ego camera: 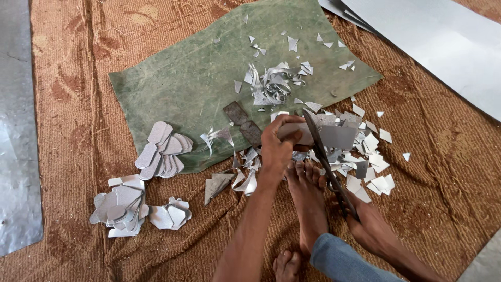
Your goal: The person sits on the floor and uses large shears to cut a rectangular sheet of silver material into smaller pieces. They hold the sheet with one hand and cut with the other, creating a pile of cut pieces and scraps on the floor.
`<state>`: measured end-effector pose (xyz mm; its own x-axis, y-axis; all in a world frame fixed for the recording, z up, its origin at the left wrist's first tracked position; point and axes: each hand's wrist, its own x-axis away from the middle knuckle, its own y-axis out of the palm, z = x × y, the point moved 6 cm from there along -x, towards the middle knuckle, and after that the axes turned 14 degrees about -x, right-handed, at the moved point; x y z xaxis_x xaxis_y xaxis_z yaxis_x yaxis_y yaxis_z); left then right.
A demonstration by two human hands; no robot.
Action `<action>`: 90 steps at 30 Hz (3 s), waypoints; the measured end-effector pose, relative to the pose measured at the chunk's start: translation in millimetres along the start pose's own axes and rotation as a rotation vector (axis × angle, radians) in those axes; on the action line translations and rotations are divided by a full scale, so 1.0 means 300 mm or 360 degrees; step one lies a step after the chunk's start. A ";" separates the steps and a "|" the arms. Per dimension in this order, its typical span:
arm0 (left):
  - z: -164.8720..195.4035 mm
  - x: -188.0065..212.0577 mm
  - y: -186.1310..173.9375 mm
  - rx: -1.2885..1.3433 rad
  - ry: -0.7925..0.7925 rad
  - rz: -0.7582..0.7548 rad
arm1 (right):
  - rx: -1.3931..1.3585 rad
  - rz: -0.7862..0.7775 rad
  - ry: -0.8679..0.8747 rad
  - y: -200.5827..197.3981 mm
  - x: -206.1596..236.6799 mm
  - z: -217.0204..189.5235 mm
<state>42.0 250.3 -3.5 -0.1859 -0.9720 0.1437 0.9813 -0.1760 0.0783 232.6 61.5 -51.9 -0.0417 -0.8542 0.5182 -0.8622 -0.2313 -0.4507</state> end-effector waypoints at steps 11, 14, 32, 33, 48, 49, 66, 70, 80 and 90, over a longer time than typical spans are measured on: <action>-0.037 0.277 -0.057 0.0753 -0.0327 0.1320 | -0.0068 0.0342 -0.0723 -0.001 -0.070 -0.480; -0.013 0.322 -0.052 0.0335 -0.0017 0.1435 | 0.0001 0.0446 -0.0832 0.076 -0.184 -0.584; -0.049 0.325 -0.139 -0.1347 0.0712 0.1252 | 0.0074 0.0494 -0.1357 0.147 -0.240 -0.572; -0.040 0.331 -0.141 -0.1344 0.0754 0.1267 | -0.0586 0.0283 -0.0767 0.158 -0.303 -0.506; -0.016 0.351 -0.160 -0.1369 0.0914 0.1399 | 0.0017 0.0452 -0.1377 0.182 -0.237 -0.581; -0.021 0.348 -0.153 -0.1400 0.0900 0.1341 | -0.0338 0.0367 -0.0956 0.187 -0.280 -0.537; -0.053 0.350 -0.264 -0.1418 0.0932 0.1301 | 0.0228 0.0167 -0.0470 0.153 -0.282 -0.545; -0.105 0.358 -0.226 -0.1559 0.0989 0.1192 | -0.0364 -0.0053 -0.0646 0.160 -0.284 -0.564; 0.014 0.344 -0.244 -0.1499 0.0078 0.0697 | 0.0430 0.0439 -0.2043 0.168 -0.083 -0.672; 0.091 0.363 -0.325 -0.1617 0.0498 0.1111 | -0.0817 -0.0035 -0.0099 0.173 -0.272 -0.466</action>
<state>-75.1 165.8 31.4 0.2679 -0.8765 -0.4000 0.4881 0.4814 -0.7280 120.6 184.3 -15.9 -0.0041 -0.8813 0.4726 -0.9998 -0.0047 -0.0174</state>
